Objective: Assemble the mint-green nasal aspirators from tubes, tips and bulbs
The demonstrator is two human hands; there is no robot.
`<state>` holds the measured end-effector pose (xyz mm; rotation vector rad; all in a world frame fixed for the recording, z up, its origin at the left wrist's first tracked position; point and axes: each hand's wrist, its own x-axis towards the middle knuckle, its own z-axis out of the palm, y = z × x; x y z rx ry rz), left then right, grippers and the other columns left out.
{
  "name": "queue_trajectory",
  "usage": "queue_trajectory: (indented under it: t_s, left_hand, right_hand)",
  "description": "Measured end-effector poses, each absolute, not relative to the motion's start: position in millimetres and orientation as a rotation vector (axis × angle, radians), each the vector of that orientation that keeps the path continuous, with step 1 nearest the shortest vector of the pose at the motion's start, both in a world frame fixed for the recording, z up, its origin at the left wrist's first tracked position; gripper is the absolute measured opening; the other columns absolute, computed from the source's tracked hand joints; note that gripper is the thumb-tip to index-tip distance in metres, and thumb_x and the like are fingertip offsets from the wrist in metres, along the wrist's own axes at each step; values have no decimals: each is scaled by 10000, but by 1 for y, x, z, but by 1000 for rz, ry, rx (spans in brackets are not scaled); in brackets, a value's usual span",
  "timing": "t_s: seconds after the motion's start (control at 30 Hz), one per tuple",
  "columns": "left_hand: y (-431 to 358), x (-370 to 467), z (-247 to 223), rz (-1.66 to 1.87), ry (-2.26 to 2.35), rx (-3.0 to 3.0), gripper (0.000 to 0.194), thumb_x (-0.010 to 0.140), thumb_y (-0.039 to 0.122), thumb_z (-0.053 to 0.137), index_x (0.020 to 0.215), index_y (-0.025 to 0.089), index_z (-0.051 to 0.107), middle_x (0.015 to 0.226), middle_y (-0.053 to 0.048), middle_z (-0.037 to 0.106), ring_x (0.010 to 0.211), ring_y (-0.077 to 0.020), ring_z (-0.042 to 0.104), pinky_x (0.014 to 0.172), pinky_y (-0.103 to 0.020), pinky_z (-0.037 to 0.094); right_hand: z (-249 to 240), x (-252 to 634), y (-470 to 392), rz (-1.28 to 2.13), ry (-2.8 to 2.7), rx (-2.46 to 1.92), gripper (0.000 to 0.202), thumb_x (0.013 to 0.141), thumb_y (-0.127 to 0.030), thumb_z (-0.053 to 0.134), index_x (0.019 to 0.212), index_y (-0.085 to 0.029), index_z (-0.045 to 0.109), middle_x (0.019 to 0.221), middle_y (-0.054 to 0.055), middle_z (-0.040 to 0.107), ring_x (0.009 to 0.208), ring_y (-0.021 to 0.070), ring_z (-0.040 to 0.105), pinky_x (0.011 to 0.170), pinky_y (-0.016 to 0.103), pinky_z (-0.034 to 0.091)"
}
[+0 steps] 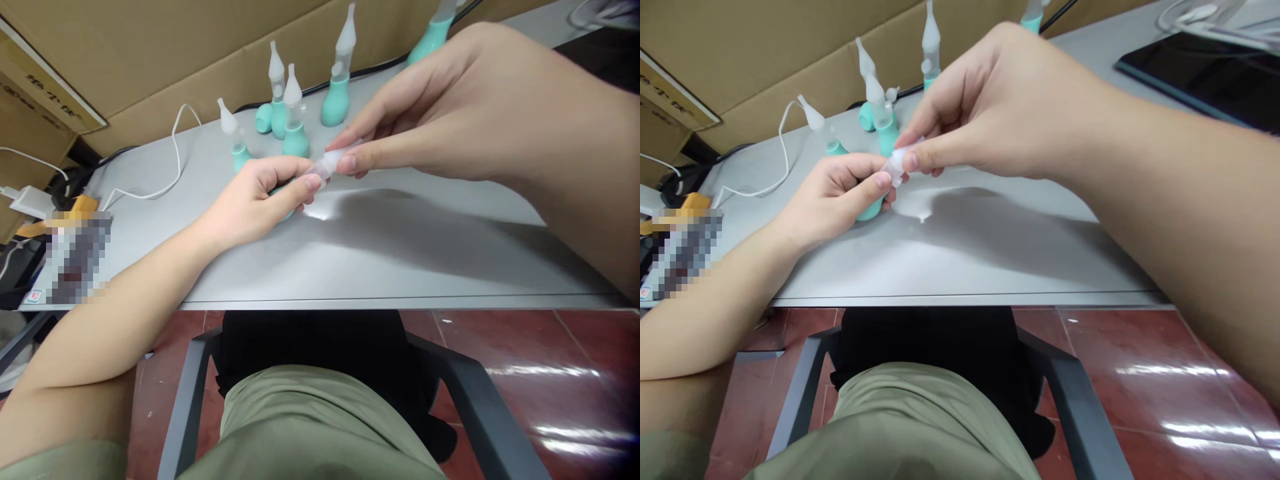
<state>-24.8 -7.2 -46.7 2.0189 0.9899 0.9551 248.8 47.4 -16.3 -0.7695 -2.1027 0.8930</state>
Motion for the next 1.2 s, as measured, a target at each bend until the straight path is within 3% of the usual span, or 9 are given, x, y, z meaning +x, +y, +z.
queue_trajectory:
  t_s: [0.2, 0.37, 0.53, 0.63, 0.83, 0.97, 1.1, 1.2]
  left_hand:
    - [-9, -26, -44, 953, 997, 2055, 599, 1139, 776, 785, 914, 225, 851, 876, -38, 793, 830, -178, 680, 822, -364, 546]
    - [-12, -24, -41, 970, 1034, 2103, 494, 1138, 626, 824, 843, 230, 807, 814, -31, 719, 786, -179, 599, 763, -364, 488]
    - [-15, -22, -38, 974, 1023, 2136, 341, 1121, 431, 761, 856, 221, 803, 794, -15, 659, 760, -166, 543, 741, -349, 459]
    - [-15, -22, -37, 973, 1017, 2137, 327, 1087, 427, 782, 843, 208, 775, 783, -4, 621, 757, -154, 510, 730, -336, 427]
    - [-17, -21, -35, 935, 1030, 2214, 348, 1123, 366, 652, 827, 198, 723, 789, -5, 574, 759, -146, 479, 725, -322, 419]
    - [-17, -23, -35, 928, 1012, 2241, 305, 1116, 363, 670, 897, 190, 792, 805, -14, 634, 774, -156, 529, 734, -325, 448]
    - [-17, -25, -36, 921, 1038, 2248, 329, 1124, 374, 680, 933, 178, 862, 817, -27, 673, 783, -163, 561, 724, -323, 467]
    - [-18, -25, -35, 896, 1078, 2261, 321, 1113, 359, 680, 971, 174, 901, 830, -28, 691, 777, -161, 561, 713, -319, 470]
  right_hand:
    - [-15, 250, 51, 934, -2136, -777, 81, 953, -331, 1072, 985, -359, 1003, 905, 17, 868, 884, 209, 816, 837, 417, 738]
    - [-18, 248, 52, 908, -2138, -737, 95, 944, -408, 1077, 988, -386, 996, 909, 11, 868, 888, 212, 831, 816, 402, 749]
    - [-22, 249, 50, 843, -2156, -659, 137, 964, -509, 1042, 1019, -392, 1000, 918, -24, 882, 842, 156, 792, 701, 319, 671]
    - [-21, 248, 45, 805, -2153, -676, 109, 978, -477, 1039, 1004, -379, 998, 927, -42, 884, 841, 134, 766, 712, 313, 639]
    - [-14, 243, 34, 755, -2177, -765, 65, 998, -357, 1041, 998, -313, 993, 871, -76, 850, 801, 69, 670, 724, 303, 499]
    - [-9, 240, 31, 774, -2199, -802, 82, 987, -282, 1045, 937, -272, 980, 795, -60, 824, 735, 57, 617, 668, 322, 424]
    - [-7, 237, 27, 741, -2201, -880, 111, 980, -223, 1036, 901, -238, 959, 764, -65, 802, 709, 44, 609, 665, 308, 426]
    - [-6, 235, 25, 671, -2242, -1010, 178, 993, -289, 1019, 876, -194, 924, 745, -92, 762, 736, 27, 637, 727, 272, 460]
